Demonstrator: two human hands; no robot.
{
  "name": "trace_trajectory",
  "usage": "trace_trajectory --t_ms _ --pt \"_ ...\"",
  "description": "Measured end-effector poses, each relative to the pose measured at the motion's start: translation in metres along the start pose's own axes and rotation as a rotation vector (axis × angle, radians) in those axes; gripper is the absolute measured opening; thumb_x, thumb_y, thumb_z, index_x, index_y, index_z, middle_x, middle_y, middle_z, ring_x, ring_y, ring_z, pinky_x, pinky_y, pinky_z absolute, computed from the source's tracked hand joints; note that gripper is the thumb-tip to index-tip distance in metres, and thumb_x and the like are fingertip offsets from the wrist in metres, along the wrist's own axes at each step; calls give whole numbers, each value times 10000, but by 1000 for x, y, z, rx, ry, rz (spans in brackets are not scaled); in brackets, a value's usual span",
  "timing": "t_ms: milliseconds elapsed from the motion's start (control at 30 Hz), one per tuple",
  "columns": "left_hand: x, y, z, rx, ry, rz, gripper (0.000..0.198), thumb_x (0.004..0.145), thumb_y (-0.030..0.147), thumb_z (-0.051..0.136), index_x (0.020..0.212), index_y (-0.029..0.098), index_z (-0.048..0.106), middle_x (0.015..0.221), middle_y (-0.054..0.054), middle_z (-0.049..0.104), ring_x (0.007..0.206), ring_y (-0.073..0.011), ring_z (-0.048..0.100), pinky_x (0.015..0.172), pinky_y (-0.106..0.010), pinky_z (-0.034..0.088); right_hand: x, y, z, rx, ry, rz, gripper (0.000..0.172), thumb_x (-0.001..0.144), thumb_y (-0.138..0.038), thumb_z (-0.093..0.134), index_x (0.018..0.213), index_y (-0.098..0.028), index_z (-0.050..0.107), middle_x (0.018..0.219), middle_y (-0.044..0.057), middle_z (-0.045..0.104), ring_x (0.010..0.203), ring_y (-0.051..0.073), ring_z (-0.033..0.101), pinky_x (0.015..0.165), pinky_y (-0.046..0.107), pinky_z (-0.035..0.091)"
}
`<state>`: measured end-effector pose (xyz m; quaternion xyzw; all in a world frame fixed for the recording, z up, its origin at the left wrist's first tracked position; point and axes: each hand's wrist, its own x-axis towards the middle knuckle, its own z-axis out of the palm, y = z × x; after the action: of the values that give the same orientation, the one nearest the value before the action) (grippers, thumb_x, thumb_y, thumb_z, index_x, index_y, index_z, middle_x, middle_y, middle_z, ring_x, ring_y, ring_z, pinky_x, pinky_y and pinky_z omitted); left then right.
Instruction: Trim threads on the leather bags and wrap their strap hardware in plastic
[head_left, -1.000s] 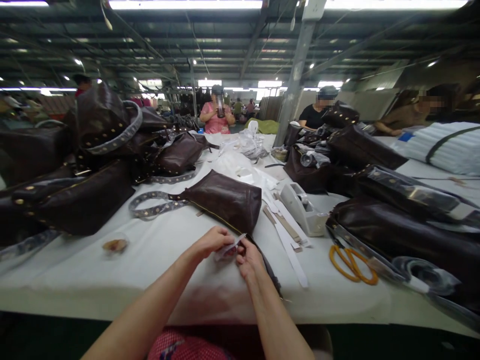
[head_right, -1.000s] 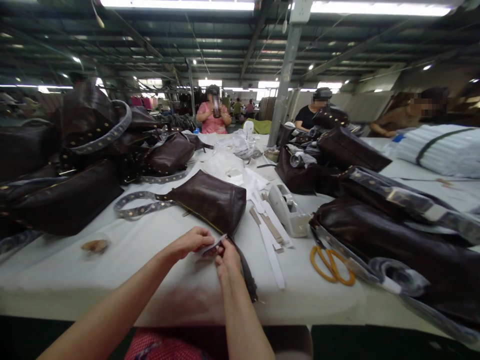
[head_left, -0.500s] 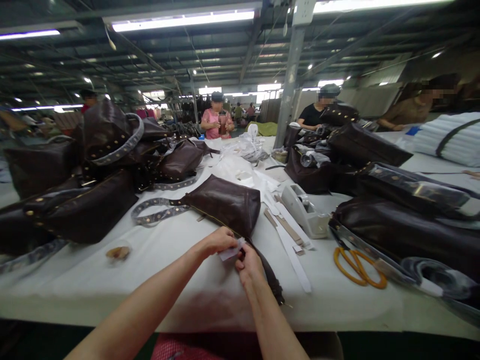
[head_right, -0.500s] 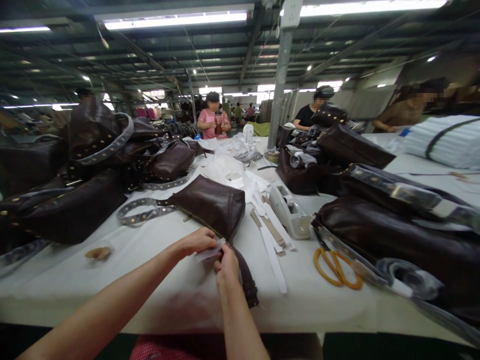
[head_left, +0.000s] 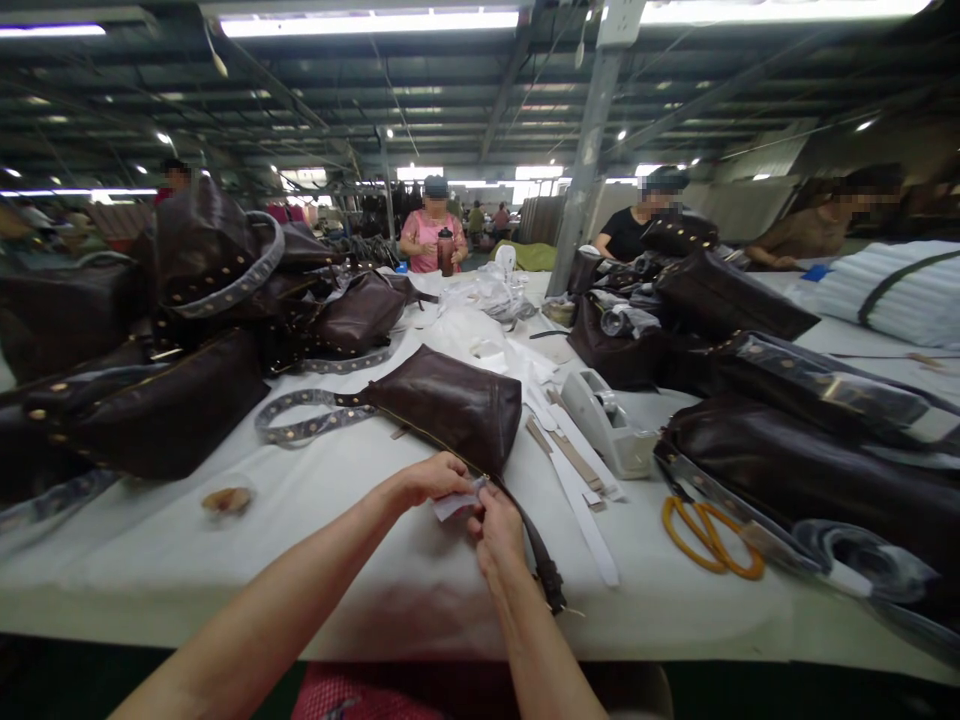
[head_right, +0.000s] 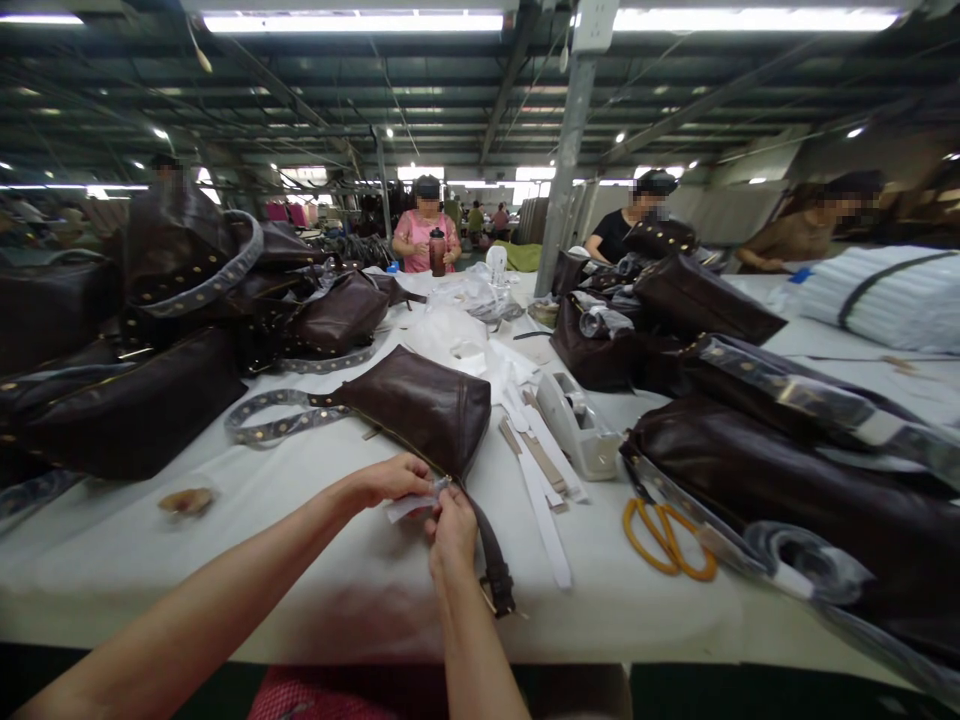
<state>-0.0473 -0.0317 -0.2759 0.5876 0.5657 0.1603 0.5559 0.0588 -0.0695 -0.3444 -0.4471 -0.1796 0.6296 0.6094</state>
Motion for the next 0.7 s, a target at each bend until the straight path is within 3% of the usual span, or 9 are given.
trace_trajectory --t_ms 133,333,533,700 --pt "4 -5 2 -21 -11 49 215 614 333 670 608 137 581 532 17 556 479 -97 461 456 -212 330 1 1 2 -18 73 8 213 629 -324 712 704 -168 588 478 -88 448 396 43 388 330 132 234" --pt "10 -6 3 47 61 115 202 649 330 634 612 147 558 526 31 515 469 -87 418 436 -203 299 1 2 7 -51 196 -9 286 650 -357 732 649 -194 497 450 -97 451 367 45 391 326 141 254" --pt "9 -4 -4 199 132 181 133 661 257 597 589 148 570 499 49 459 477 -86 391 434 -204 253 -4 -9 9 -43 169 64 289 685 -333 730 626 -194 484 397 -142 294 308 15 214 297 139 110" --pt "1 -1 -2 323 171 219 98 676 204 566 605 145 599 503 45 478 495 -92 409 465 -211 251 -8 -21 5 -2 145 158 253 696 -315 735 666 -175 526 481 -107 418 330 11 291 290 127 135"
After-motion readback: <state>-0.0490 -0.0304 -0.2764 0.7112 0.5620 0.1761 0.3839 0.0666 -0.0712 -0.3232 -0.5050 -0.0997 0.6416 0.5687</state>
